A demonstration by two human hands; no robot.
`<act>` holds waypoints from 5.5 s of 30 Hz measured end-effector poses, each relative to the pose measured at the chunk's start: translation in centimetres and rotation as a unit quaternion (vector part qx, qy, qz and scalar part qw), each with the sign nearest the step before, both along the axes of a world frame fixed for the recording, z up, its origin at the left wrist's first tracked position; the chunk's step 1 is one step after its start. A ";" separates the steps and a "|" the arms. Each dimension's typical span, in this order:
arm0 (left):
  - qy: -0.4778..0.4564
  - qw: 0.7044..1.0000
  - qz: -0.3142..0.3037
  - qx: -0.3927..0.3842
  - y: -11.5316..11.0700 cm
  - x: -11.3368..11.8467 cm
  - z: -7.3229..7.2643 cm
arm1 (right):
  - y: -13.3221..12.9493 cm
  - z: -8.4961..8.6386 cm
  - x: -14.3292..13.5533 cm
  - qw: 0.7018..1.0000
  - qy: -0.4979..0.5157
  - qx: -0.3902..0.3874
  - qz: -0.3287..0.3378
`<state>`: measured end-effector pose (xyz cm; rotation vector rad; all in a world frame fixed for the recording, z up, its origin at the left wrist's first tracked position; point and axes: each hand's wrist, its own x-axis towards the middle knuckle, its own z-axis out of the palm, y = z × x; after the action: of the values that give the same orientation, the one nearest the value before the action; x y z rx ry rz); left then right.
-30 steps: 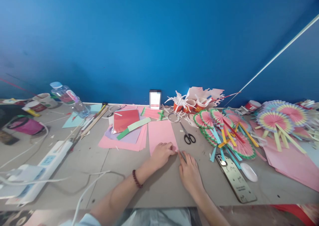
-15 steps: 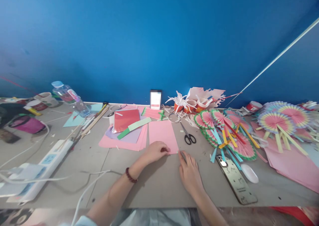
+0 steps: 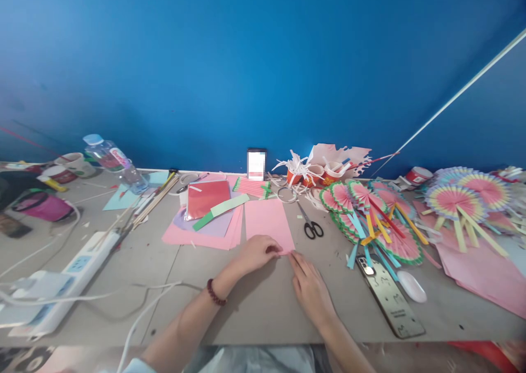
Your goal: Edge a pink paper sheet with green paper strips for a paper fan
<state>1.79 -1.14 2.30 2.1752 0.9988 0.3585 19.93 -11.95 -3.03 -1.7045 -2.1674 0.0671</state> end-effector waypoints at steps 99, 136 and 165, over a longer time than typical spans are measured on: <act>0.195 0.931 0.136 0.275 -8.4 -2.0 0.5 | 0.0 2.2 -1.8 0.996 -0.084 -0.027 -0.011; 0.240 0.902 0.224 0.280 -11.2 0.5 -1.8 | -0.3 2.2 -1.5 0.996 -0.086 -0.017 -0.017; 0.199 0.904 0.237 0.293 -10.9 0.9 -2.4 | -0.3 1.3 -1.6 0.996 -0.092 0.006 -0.009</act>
<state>2.74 -12.03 -0.06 2.5751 1.8616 0.4975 18.35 -12.29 -1.78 -1.7869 -2.2765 -0.1135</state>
